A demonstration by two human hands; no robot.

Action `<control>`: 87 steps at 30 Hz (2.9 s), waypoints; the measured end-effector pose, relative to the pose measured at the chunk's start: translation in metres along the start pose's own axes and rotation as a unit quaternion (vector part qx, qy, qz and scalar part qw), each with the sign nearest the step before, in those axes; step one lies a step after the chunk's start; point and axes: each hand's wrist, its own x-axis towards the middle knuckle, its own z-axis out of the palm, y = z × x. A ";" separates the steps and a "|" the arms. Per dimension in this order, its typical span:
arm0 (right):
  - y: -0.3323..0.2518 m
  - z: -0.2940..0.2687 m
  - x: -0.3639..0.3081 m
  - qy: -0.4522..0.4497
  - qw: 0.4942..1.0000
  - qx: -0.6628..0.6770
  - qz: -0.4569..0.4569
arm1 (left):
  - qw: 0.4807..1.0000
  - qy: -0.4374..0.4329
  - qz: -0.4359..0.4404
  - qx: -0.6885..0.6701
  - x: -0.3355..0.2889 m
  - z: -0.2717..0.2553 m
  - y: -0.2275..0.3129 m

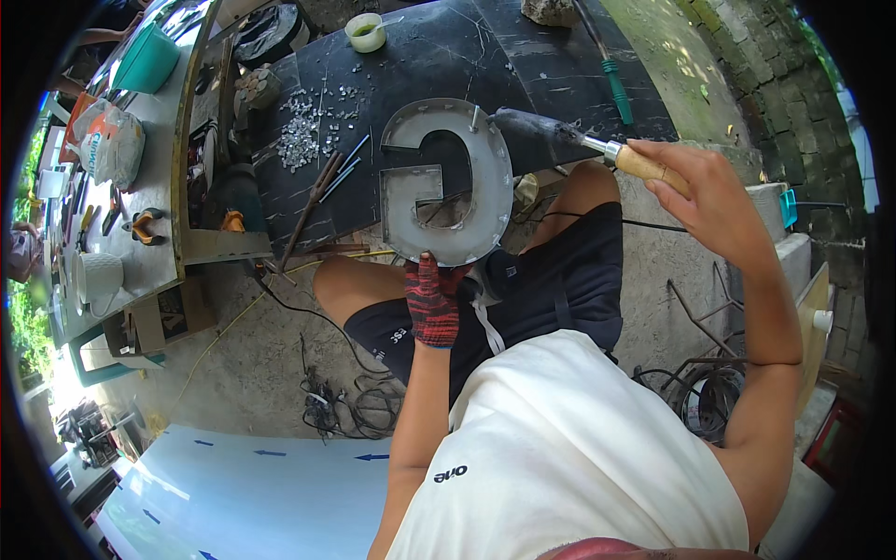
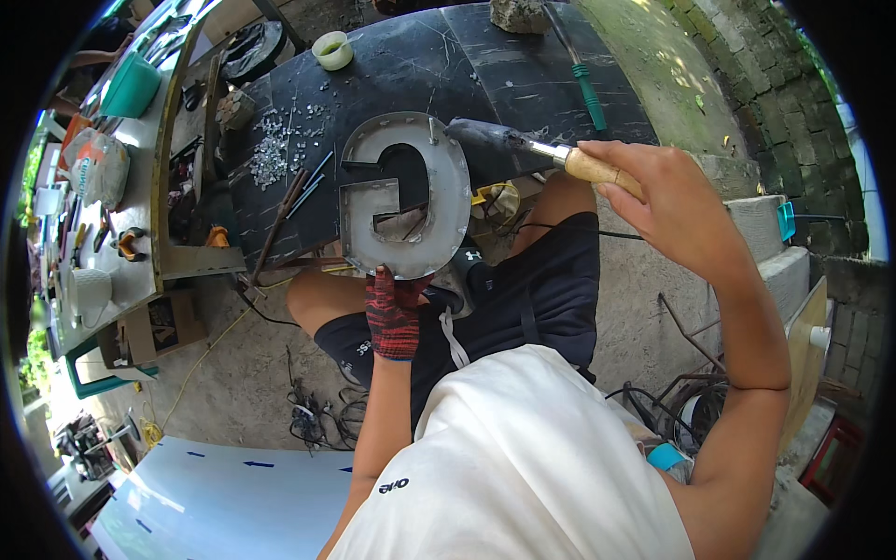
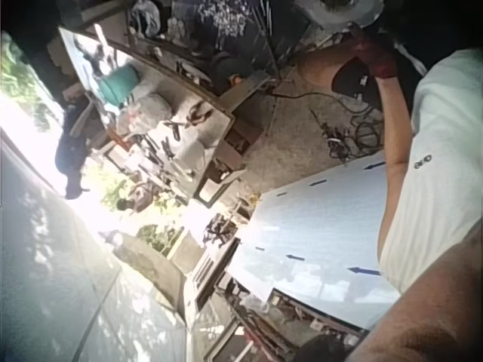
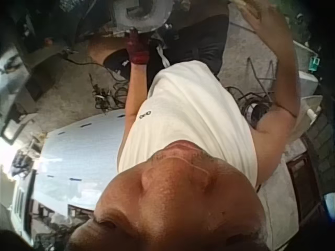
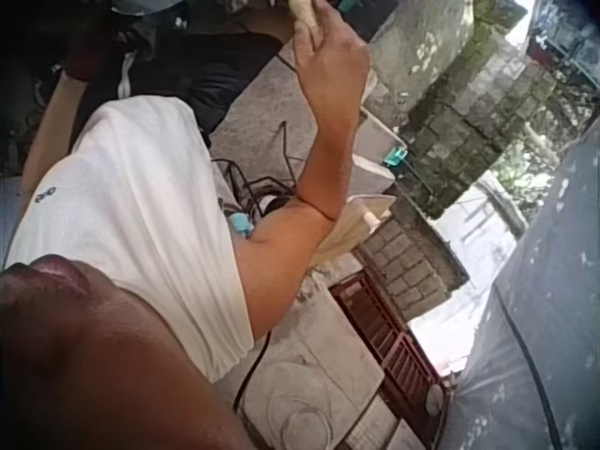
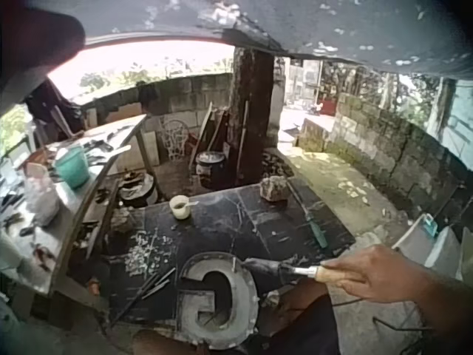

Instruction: Applying adhesive and attaching components to a large metal channel letter 'G'.

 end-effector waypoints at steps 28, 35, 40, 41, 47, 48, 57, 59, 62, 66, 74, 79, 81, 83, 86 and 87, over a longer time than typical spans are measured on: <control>-0.025 0.021 0.011 0.009 0.995 -0.067 -0.067 | 1.000 -0.002 0.001 -0.005 0.002 0.001 0.001; -0.026 0.020 0.014 -0.002 0.997 -0.059 -0.056 | 1.000 -0.003 -0.003 -0.006 0.001 0.002 0.002; -0.026 0.021 0.017 0.001 0.996 -0.055 -0.063 | 1.000 -0.005 -0.005 0.003 0.001 0.000 0.002; -0.026 0.021 0.017 0.001 0.996 -0.055 -0.063 | 1.000 -0.003 -0.005 0.003 0.002 0.000 0.002; -0.026 0.020 0.021 0.007 0.993 -0.076 -0.089 | 1.000 -0.007 -0.008 0.008 0.002 0.001 0.003; -0.026 0.019 0.021 0.005 0.992 -0.080 -0.092 | 1.000 -0.005 -0.010 0.010 0.001 0.002 0.004; -0.031 0.018 0.021 -0.002 0.989 -0.105 -0.107 | 1.000 0.003 -0.006 0.005 0.001 0.004 0.005; -0.033 0.016 0.021 -0.010 0.989 -0.110 -0.102 | 1.000 0.005 -0.010 0.005 0.002 0.001 0.004; -0.031 0.016 0.022 -0.021 0.988 -0.114 -0.098 | 1.000 0.006 -0.013 0.006 0.003 0.000 0.003; -0.026 0.012 0.025 -0.023 0.987 -0.129 -0.097 | 1.000 -0.001 -0.015 -0.001 0.004 -0.001 0.003; -0.010 0.005 0.036 -0.028 0.987 -0.135 -0.079 | 1.000 -0.008 -0.012 0.005 0.006 -0.004 0.002; -0.007 0.002 0.042 -0.033 0.989 -0.119 -0.079 | 1.000 -0.012 -0.014 0.000 0.004 -0.002 0.002; -0.007 0.003 0.040 -0.029 0.988 -0.130 -0.081 | 1.000 -0.017 -0.011 0.003 0.003 -0.001 0.002; -0.010 0.004 0.037 -0.026 0.986 -0.141 -0.084 | 1.000 -0.014 -0.010 0.001 0.002 0.000 0.003; -0.019 0.004 0.031 -0.007 0.984 -0.145 -0.100 | 1.000 -0.008 -0.008 -0.008 0.002 0.002 0.002; -0.022 0.004 0.031 -0.005 0.985 -0.145 -0.094 | 1.000 -0.006 -0.007 -0.015 0.002 0.002 0.002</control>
